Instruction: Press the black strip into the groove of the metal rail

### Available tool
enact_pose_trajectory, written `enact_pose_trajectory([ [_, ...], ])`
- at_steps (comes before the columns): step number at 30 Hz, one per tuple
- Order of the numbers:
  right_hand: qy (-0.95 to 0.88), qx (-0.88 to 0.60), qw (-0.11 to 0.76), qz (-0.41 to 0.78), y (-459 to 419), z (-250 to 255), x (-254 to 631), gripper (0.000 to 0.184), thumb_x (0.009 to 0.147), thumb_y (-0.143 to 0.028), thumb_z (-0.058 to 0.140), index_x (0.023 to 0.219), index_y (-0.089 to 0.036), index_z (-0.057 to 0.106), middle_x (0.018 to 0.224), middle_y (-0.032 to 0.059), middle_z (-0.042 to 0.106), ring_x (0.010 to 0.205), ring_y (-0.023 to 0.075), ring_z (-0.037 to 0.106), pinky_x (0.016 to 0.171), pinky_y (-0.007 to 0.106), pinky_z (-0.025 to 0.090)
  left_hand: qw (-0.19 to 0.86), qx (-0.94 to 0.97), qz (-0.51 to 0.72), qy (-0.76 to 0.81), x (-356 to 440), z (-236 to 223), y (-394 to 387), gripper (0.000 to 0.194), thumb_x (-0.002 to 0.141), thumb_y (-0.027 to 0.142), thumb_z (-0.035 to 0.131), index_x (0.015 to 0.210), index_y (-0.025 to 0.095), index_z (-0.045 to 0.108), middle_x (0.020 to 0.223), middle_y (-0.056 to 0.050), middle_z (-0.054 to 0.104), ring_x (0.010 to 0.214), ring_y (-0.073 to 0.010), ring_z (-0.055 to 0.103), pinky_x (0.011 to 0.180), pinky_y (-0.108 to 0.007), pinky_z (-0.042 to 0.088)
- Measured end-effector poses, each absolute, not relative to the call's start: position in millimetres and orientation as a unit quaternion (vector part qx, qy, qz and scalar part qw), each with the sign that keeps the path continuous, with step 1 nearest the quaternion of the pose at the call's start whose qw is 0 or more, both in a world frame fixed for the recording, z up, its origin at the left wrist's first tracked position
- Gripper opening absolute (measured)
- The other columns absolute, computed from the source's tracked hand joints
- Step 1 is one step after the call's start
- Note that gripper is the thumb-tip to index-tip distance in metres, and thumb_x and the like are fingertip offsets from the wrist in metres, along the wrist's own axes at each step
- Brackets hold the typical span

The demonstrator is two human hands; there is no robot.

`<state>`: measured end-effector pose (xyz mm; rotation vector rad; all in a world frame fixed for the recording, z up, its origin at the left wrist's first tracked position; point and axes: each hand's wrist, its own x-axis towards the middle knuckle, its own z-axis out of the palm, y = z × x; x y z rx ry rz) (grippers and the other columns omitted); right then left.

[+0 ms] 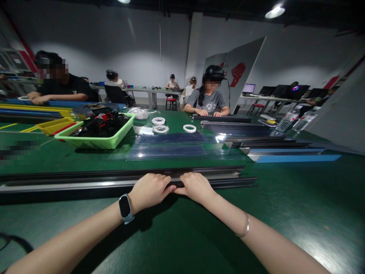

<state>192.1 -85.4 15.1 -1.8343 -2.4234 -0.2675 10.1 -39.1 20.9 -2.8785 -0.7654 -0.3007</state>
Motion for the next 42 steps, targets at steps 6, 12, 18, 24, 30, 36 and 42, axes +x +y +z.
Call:
enact_pose_trajectory([
  [6,-0.795,-0.599,0.038,-0.085,-85.5,15.0,191.9,0.043,0.079,-0.055,0.055,0.080,-0.013,0.064,0.077,0.0092,0.067,0.074,0.0230,0.064,0.067,0.029,0.045,0.077,-0.958,-0.096,-0.259,10.0,21.7,-39.4,0.032,0.093,0.039,0.035,0.078,0.018,0.054,0.073,-0.004,0.064,0.068,-0.0211,0.062,0.060,-0.030,0.044],
  [12,-0.798,-0.598,0.028,-0.078,-80.5,14.5,192.9,0.051,0.079,-0.061,0.049,0.078,-0.013,0.065,0.075,0.0105,0.067,0.073,0.0241,0.065,0.069,0.030,0.045,0.069,-0.958,-0.098,-0.262,10.0,21.8,-39.4,0.032,0.093,0.039,0.035,0.080,0.018,0.055,0.074,-0.004,0.064,0.068,-0.0202,0.063,0.060,-0.030,0.044],
  [18,-0.795,-0.601,0.022,-0.074,-80.8,14.9,192.4,0.051,0.080,-0.061,0.048,0.077,-0.013,0.065,0.075,0.0110,0.067,0.075,0.0250,0.065,0.070,0.031,0.046,0.075,-0.958,-0.090,-0.260,10.2,21.6,-39.0,0.033,0.093,0.039,0.034,0.080,0.017,0.055,0.074,-0.005,0.064,0.069,-0.0200,0.062,0.061,-0.029,0.043],
  [24,-0.792,-0.605,0.032,-0.075,-86.3,17.8,191.2,0.040,0.080,-0.054,0.053,0.080,-0.016,0.062,0.078,0.0079,0.067,0.074,0.0225,0.064,0.066,0.029,0.046,0.074,-0.959,-0.088,-0.261,10.3,21.0,-39.2,0.032,0.093,0.040,0.034,0.079,0.018,0.054,0.073,-0.004,0.063,0.068,-0.0207,0.062,0.061,-0.030,0.044],
  [30,-0.795,-0.600,0.029,-0.082,-86.4,16.7,190.3,0.036,0.080,-0.052,0.054,0.083,-0.017,0.058,0.077,0.0062,0.067,0.073,0.0224,0.064,0.062,0.029,0.045,0.070,-0.959,-0.088,-0.260,10.5,21.4,-39.2,0.031,0.093,0.039,0.034,0.079,0.018,0.053,0.073,-0.004,0.063,0.068,-0.0210,0.062,0.061,-0.031,0.044],
  [36,-0.798,-0.596,0.031,-0.086,-85.3,15.1,191.0,0.036,0.080,-0.053,0.055,0.085,-0.017,0.057,0.078,0.0060,0.066,0.074,0.0227,0.064,0.063,0.028,0.044,0.068,-0.959,-0.087,-0.261,10.3,21.3,-40.2,0.033,0.094,0.040,0.033,0.080,0.018,0.054,0.075,-0.004,0.063,0.070,-0.0217,0.062,0.061,-0.032,0.044],
  [42,-0.801,-0.592,0.035,-0.086,-86.6,14.6,190.6,0.036,0.080,-0.052,0.055,0.086,-0.017,0.057,0.079,0.0066,0.066,0.076,0.0226,0.064,0.064,0.029,0.044,0.066,-0.958,-0.087,-0.266,11.1,22.5,-39.9,0.032,0.093,0.040,0.034,0.080,0.018,0.054,0.075,-0.004,0.064,0.069,-0.0208,0.062,0.061,-0.031,0.044],
])
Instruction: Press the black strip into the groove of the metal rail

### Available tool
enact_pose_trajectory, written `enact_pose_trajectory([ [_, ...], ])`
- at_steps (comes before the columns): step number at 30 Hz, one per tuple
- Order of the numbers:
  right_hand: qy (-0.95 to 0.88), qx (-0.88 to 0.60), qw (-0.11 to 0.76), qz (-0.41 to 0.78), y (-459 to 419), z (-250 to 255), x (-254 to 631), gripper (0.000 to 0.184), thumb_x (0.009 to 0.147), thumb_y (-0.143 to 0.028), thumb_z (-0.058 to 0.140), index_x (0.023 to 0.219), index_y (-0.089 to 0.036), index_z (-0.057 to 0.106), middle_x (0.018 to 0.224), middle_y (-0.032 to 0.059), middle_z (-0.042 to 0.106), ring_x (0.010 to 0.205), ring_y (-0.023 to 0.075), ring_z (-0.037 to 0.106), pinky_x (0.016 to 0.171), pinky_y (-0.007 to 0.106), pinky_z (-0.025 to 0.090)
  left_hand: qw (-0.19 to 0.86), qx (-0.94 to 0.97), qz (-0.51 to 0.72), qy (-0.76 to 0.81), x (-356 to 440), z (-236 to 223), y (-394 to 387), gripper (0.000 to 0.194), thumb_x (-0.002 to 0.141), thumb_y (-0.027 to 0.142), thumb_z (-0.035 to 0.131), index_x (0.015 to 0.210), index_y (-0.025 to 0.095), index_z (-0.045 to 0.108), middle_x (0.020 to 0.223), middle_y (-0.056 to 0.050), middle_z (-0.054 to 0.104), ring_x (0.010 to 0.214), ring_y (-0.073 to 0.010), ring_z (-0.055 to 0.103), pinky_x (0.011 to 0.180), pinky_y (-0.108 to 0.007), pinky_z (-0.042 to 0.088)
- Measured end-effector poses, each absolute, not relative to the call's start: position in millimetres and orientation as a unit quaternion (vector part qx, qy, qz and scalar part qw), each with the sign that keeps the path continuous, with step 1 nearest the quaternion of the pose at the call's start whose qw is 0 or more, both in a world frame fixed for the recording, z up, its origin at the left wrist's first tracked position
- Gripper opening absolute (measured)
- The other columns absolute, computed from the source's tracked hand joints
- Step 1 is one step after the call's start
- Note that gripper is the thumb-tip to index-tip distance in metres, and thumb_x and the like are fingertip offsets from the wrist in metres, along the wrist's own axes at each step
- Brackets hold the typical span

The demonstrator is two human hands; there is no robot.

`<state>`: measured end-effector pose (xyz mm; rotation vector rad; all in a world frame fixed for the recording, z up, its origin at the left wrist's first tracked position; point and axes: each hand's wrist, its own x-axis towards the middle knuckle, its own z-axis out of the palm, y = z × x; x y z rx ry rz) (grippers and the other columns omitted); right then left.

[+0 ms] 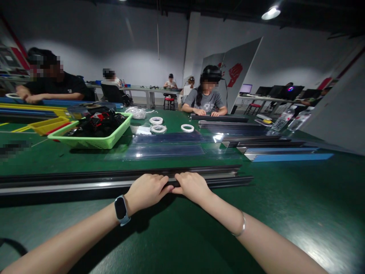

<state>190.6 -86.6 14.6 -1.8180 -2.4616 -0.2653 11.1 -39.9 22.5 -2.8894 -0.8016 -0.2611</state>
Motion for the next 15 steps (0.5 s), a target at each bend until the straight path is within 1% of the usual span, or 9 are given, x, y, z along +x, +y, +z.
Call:
enact_pose_trajectory([
  [4,-0.805,-0.587,0.031,-0.080,-84,16,193,0.036,0.081,-0.052,0.054,0.086,-0.017,0.058,0.078,0.0065,0.067,0.075,0.0226,0.064,0.063,0.028,0.043,0.067,-0.959,-0.081,-0.265,11,23,-40,0.033,0.094,0.040,0.032,0.082,0.018,0.054,0.077,-0.004,0.064,0.071,-0.0219,0.063,0.062,-0.031,0.044],
  [6,-0.819,-0.570,0.026,-0.063,-81,21,196,0.039,0.081,-0.056,0.051,0.084,-0.018,0.059,0.077,0.0060,0.067,0.074,0.0226,0.064,0.062,0.028,0.043,0.059,-0.958,-0.078,-0.271,10,23,-40,0.034,0.094,0.042,0.031,0.083,0.018,0.054,0.078,-0.005,0.065,0.073,-0.0224,0.063,0.062,-0.031,0.044],
  [8,-0.847,-0.531,0.024,-0.022,-79,29,202,0.046,0.081,-0.061,0.046,0.083,-0.018,0.061,0.079,0.0068,0.068,0.074,0.0227,0.064,0.061,0.028,0.042,0.037,-0.953,-0.077,-0.290,9,24,-39,0.035,0.093,0.046,0.032,0.090,0.019,0.053,0.077,-0.004,0.065,0.071,-0.0222,0.063,0.060,-0.031,0.044],
  [10,-0.864,-0.502,0.022,0.022,-78,40,209,0.050,0.081,-0.064,0.043,0.087,-0.017,0.062,0.082,0.0076,0.068,0.074,0.0217,0.063,0.059,0.027,0.042,0.006,-0.948,-0.081,-0.309,7,25,-37,0.036,0.091,0.050,0.033,0.099,0.020,0.052,0.078,-0.002,0.066,0.069,-0.0218,0.063,0.059,-0.030,0.044],
  [12,-0.868,-0.496,0.019,0.033,-80,48,215,0.050,0.081,-0.063,0.044,0.087,-0.017,0.063,0.083,0.0079,0.067,0.074,0.0215,0.062,0.059,0.027,0.042,-0.023,-0.947,-0.090,-0.308,6,27,-36,0.036,0.091,0.051,0.034,0.101,0.021,0.053,0.084,-0.002,0.066,0.075,-0.0213,0.063,0.063,-0.030,0.045],
  [15,-0.865,-0.498,0.051,0.025,-87,51,222,0.046,0.083,-0.057,0.046,0.093,-0.015,0.062,0.088,0.0088,0.065,0.080,0.0209,0.061,0.066,0.028,0.043,-0.049,-0.951,-0.105,-0.288,6,28,-34,0.034,0.090,0.049,0.037,0.097,0.022,0.057,0.096,-0.003,0.063,0.086,-0.0199,0.061,0.072,-0.030,0.045],
])
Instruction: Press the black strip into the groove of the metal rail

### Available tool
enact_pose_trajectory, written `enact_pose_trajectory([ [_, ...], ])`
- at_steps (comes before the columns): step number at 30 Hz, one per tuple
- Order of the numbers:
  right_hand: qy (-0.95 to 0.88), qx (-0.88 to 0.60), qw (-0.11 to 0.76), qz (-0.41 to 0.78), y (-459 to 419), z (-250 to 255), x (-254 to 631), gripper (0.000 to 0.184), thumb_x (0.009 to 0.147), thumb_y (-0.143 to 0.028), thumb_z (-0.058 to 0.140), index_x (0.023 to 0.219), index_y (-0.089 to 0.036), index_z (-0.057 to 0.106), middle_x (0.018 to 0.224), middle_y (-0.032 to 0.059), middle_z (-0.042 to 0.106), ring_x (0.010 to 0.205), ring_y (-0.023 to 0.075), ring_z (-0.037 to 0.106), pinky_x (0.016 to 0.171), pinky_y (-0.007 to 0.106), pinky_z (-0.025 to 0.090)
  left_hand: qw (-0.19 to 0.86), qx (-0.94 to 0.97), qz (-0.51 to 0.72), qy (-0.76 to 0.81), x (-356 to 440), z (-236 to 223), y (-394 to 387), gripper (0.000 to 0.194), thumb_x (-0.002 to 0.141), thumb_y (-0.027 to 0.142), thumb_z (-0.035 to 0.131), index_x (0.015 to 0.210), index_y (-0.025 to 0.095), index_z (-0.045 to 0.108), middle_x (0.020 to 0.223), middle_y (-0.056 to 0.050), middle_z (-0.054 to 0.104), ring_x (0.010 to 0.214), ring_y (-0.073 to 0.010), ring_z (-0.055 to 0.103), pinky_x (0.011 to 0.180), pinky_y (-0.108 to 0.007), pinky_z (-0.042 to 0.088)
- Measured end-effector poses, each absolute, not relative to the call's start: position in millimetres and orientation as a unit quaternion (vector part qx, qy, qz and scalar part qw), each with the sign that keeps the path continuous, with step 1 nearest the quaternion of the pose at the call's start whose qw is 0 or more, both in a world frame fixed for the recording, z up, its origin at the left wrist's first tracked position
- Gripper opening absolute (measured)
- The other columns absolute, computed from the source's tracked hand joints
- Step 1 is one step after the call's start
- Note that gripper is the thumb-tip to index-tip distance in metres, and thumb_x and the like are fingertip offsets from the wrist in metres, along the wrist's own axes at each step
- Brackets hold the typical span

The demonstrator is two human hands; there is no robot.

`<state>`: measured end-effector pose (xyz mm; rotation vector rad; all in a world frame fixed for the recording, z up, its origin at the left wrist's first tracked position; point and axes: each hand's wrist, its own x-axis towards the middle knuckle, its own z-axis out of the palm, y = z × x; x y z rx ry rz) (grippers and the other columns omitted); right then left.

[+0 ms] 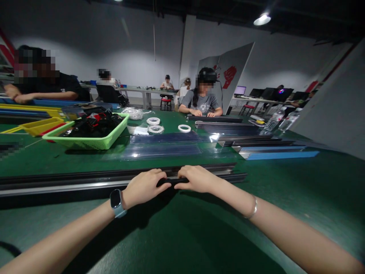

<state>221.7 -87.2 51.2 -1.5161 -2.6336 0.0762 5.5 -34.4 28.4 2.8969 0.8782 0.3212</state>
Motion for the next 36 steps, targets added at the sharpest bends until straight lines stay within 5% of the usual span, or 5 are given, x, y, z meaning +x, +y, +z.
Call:
enact_pose_trajectory([
  [6,-0.856,-0.500,0.124,0.045,-97,34,227,0.039,0.085,-0.047,0.050,0.104,-0.015,0.061,0.099,0.0085,0.064,0.094,0.0200,0.058,0.081,0.030,0.044,0.070,0.951,0.112,0.281,6,30,-35,0.035,0.090,0.047,0.038,0.101,0.022,0.060,0.102,-0.003,0.062,0.092,-0.0186,0.060,0.079,-0.029,0.045],
  [10,-0.819,-0.548,0.163,0.048,-95,26,226,0.036,0.084,-0.049,0.050,0.090,-0.017,0.065,0.103,0.0070,0.065,0.095,0.0187,0.059,0.084,0.029,0.044,0.074,0.952,0.115,0.272,6,29,-34,0.037,0.091,0.047,0.038,0.106,0.022,0.061,0.105,-0.003,0.064,0.100,-0.0191,0.058,0.086,-0.030,0.044],
  [24,-0.780,-0.611,0.136,-0.004,-94,16,220,0.048,0.081,-0.058,0.047,0.098,-0.017,0.065,0.099,0.0069,0.067,0.092,0.0194,0.061,0.081,0.029,0.046,0.054,0.957,0.096,0.269,9,25,-30,0.035,0.089,0.044,0.043,0.109,0.021,0.060,0.101,-0.005,0.066,0.095,-0.0204,0.060,0.082,-0.030,0.046],
  [36,-0.777,-0.613,0.141,0.012,-95,18,220,0.042,0.084,-0.055,0.045,0.091,-0.019,0.066,0.094,0.0050,0.067,0.089,0.0181,0.061,0.077,0.028,0.045,0.077,0.956,0.082,0.270,9,30,-29,0.036,0.089,0.043,0.044,0.112,0.021,0.059,0.102,-0.006,0.066,0.096,-0.0202,0.060,0.083,-0.030,0.046],
])
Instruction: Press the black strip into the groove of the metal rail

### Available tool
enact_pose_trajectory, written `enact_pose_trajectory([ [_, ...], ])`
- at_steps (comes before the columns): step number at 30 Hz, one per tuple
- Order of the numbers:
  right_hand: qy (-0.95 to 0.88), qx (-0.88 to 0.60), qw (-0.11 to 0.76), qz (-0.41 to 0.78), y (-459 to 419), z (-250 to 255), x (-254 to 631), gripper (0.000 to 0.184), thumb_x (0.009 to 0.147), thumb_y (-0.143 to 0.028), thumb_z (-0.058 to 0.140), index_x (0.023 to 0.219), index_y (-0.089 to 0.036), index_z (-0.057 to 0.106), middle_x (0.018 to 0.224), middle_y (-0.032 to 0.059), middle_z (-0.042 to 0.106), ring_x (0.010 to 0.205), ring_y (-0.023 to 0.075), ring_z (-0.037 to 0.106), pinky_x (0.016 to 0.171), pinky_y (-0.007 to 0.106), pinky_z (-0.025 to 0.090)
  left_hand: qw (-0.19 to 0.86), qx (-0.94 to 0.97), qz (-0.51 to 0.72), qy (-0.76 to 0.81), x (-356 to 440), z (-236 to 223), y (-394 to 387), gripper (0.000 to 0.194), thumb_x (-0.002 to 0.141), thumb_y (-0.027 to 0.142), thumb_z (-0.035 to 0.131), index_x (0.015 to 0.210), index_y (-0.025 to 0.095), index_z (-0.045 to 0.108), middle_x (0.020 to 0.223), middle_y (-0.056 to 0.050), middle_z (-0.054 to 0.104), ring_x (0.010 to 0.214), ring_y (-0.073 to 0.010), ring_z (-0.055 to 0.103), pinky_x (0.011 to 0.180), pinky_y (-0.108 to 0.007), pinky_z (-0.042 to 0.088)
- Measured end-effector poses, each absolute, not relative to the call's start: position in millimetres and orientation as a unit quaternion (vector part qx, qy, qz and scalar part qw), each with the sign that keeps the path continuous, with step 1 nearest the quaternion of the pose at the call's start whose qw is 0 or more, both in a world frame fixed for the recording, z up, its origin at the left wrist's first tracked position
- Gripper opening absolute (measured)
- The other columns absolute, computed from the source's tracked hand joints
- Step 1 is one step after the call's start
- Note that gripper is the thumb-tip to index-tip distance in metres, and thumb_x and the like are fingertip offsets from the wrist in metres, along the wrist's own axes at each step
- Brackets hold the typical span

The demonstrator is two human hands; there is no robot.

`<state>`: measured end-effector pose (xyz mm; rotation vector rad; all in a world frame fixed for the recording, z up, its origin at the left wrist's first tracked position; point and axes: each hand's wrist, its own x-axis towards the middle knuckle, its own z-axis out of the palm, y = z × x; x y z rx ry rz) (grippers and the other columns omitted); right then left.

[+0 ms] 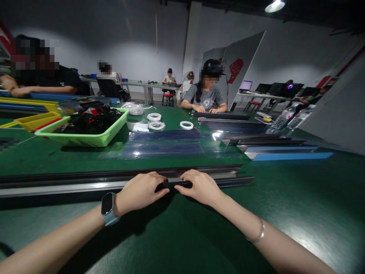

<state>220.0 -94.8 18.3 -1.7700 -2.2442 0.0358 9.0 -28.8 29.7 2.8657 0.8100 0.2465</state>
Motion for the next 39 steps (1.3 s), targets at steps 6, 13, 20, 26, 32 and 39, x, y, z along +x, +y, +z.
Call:
enact_pose_trajectory([
  [6,-0.781,-0.614,0.114,0.001,-95,17,219,0.046,0.083,-0.056,0.045,0.091,-0.016,0.066,0.091,0.0080,0.067,0.090,0.0200,0.060,0.079,0.029,0.044,0.078,0.956,0.086,0.270,9,29,-29,0.034,0.088,0.043,0.045,0.110,0.021,0.060,0.100,-0.006,0.066,0.094,-0.0200,0.061,0.082,-0.030,0.046],
  [13,-0.787,-0.603,0.128,0.035,-97,25,218,0.039,0.084,-0.054,0.045,0.097,-0.022,0.063,0.096,0.0041,0.066,0.091,0.0183,0.060,0.079,0.029,0.043,0.071,0.957,0.085,0.267,9,31,-31,0.034,0.089,0.042,0.043,0.111,0.021,0.059,0.101,-0.005,0.066,0.095,-0.0202,0.060,0.083,-0.030,0.045],
  [20,-0.800,-0.588,0.110,0.050,-99,30,219,0.040,0.083,-0.052,0.049,0.107,-0.022,0.058,0.098,0.0054,0.065,0.093,0.0201,0.059,0.080,0.031,0.042,0.071,0.955,0.085,0.274,9,31,-32,0.031,0.089,0.042,0.042,0.105,0.021,0.060,0.097,-0.005,0.065,0.093,-0.0200,0.060,0.081,-0.030,0.045],
  [26,-0.789,-0.594,0.145,0.065,-99,28,219,0.040,0.082,-0.053,0.048,0.109,-0.024,0.054,0.100,0.0041,0.064,0.090,0.0199,0.060,0.078,0.031,0.043,0.063,0.958,0.071,0.272,10,33,-33,0.030,0.090,0.042,0.041,0.104,0.023,0.058,0.095,-0.004,0.065,0.091,-0.0206,0.060,0.078,-0.032,0.046],
  [32,-0.811,-0.574,0.103,0.033,-99,29,220,0.041,0.081,-0.053,0.050,0.105,-0.020,0.057,0.094,0.0077,0.065,0.090,0.0218,0.060,0.078,0.032,0.042,0.059,0.961,0.082,0.259,10,33,-33,0.029,0.091,0.039,0.041,0.109,0.023,0.056,0.100,-0.004,0.064,0.097,-0.0203,0.057,0.082,-0.031,0.045],
  [39,-0.776,-0.607,0.157,0.071,-99,28,219,0.038,0.084,-0.053,0.045,0.105,-0.023,0.056,0.099,0.0038,0.065,0.089,0.0191,0.061,0.077,0.030,0.043,0.056,0.961,0.057,0.266,10,34,-35,0.028,0.091,0.041,0.038,0.102,0.022,0.056,0.094,-0.004,0.064,0.088,-0.0202,0.060,0.076,-0.031,0.045],
])
